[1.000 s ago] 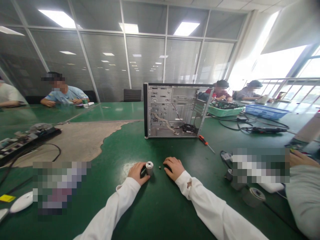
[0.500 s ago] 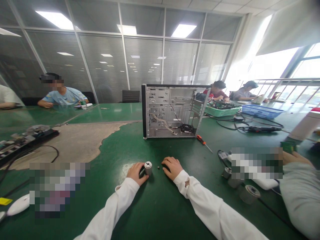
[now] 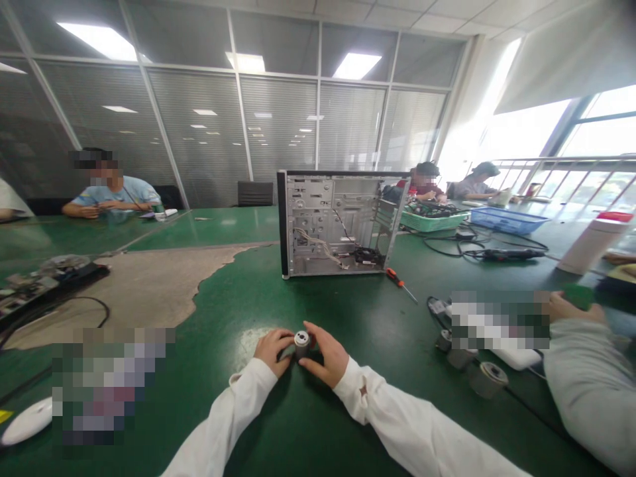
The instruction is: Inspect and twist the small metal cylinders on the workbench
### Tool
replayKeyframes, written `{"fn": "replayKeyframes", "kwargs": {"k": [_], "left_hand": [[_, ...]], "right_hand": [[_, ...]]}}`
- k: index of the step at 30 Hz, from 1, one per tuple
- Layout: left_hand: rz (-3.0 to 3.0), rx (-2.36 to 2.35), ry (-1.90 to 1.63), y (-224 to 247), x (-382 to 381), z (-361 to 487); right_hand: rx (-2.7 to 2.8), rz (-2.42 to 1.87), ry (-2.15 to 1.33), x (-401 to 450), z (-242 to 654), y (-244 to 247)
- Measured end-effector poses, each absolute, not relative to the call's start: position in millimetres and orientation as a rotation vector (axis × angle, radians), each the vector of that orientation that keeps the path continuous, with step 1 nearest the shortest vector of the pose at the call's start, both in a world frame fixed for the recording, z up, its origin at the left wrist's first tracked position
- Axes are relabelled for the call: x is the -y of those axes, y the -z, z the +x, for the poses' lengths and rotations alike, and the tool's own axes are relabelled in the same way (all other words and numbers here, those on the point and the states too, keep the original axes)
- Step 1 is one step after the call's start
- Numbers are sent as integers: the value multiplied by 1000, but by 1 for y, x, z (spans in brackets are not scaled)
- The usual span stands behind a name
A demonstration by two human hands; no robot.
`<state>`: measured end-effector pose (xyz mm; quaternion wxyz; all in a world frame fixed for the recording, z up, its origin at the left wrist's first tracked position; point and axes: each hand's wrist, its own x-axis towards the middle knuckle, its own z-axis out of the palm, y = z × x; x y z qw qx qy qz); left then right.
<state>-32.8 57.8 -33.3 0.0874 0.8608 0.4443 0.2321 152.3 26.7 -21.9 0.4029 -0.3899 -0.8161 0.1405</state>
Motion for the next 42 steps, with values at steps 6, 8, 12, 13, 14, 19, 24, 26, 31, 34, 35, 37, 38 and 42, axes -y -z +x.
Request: {"fn": "replayKeyframes", "kwargs": {"k": [6, 8, 12, 13, 14, 19, 24, 26, 31, 34, 35, 37, 38, 42], "left_hand": [[2610, -1115, -707, 36, -55, -28], [2581, -1115, -742, 38, -57, -29], [2554, -1094, -780, 41, -61, -32], [2555, -1092, -781, 41, -62, -32], [2557, -1092, -778, 41, -63, -33], [2556, -1103, -762, 40, -63, -31], [2556, -1113, -801, 36, -61, -29], [2560, -1110, -807, 36, -61, -28], [2561, -1121, -818, 38, -59, -28], [2550, -1148, -808, 38, -59, -28], [2548, -1154, -803, 38, -59, -28], [2547, -1158, -787, 36, -59, -28], [2548, -1155, -772, 34, -59, -28], [2564, -1143, -709, 30, -58, -29]], "right_hand": [[2007, -1068, -428, 5, 164, 14], [2002, -1119, -442, 22, 179, 10], [1968, -1307, -387, 64, 224, 11], [1937, -1367, -342, 76, 237, 13], [1886, -1434, -281, 87, 251, 16], [1516, -1819, 113, 134, 318, 28], [1344, -2017, 419, 145, 372, 34], [1370, -1966, 514, 141, 383, 34], [1350, -1764, 703, 124, 356, 16], [1673, -1578, 507, 107, 308, -2], [1834, -1530, 404, 99, 290, -7], [2131, -1457, 211, 79, 255, -13], [2254, -1410, 146, 67, 239, -14], [2470, -1288, 123, 13, 190, -6]]}}
